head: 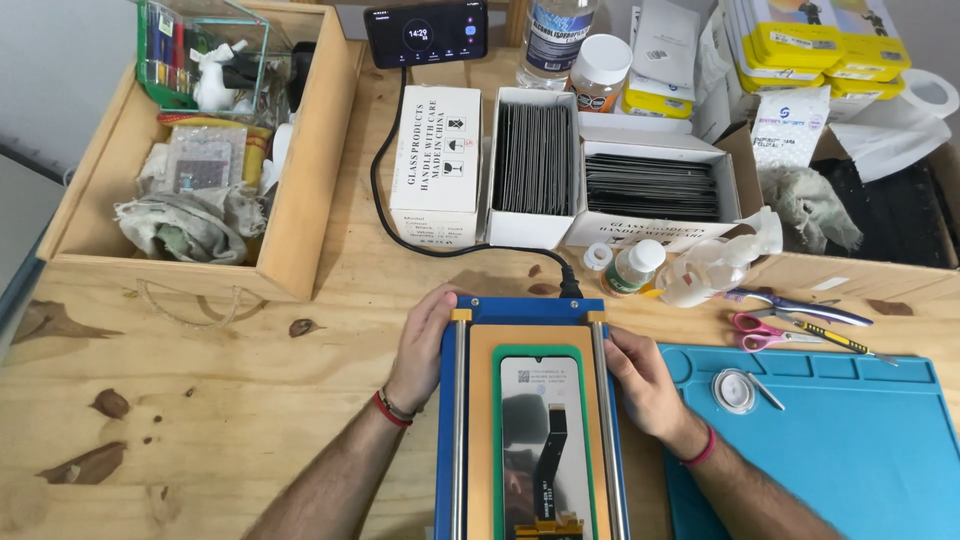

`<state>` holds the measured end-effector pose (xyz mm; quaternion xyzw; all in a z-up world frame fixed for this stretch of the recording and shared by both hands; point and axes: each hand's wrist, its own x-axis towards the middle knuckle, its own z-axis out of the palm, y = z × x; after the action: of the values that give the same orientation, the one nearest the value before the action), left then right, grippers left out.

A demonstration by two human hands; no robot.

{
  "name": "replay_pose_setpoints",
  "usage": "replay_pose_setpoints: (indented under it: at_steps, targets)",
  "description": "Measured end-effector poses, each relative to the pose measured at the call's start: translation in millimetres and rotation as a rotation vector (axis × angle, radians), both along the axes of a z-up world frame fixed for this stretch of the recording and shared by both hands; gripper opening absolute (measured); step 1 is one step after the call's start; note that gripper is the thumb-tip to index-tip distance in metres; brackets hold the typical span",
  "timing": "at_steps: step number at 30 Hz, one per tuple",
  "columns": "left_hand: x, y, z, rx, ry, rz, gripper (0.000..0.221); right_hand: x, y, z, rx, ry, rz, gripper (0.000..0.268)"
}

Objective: Placing a phone screen assembly onto a separator machine for repair

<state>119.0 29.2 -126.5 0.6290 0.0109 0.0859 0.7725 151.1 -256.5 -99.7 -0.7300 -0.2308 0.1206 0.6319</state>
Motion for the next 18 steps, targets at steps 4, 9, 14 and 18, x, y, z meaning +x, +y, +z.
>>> replay_pose_setpoints:
  at_steps: [4, 9, 14, 18]
  targets:
    - [-0.5, 4.6, -16.5, 0.087, 0.002, -0.03, 0.045, 5.4, -19.3, -40.5, -0.018, -0.035, 0.055, 0.054]
    - [0.5, 5.8, -22.2, 0.06, 0.016, -0.048, 0.044, 6.3, -18.8, -39.0, -0.052, -0.047, 0.041, 0.057]
    - [0.8, 5.6, -16.6, 0.07, 0.01, -0.048, 0.045, 7.1, -19.6, -39.0, -0.06, -0.056, 0.041, 0.054]
    - [0.5, 4.6, -17.7, 0.082, -0.001, -0.025, 0.044, 5.6, -19.9, -38.3, -0.06, -0.057, 0.044, 0.052]
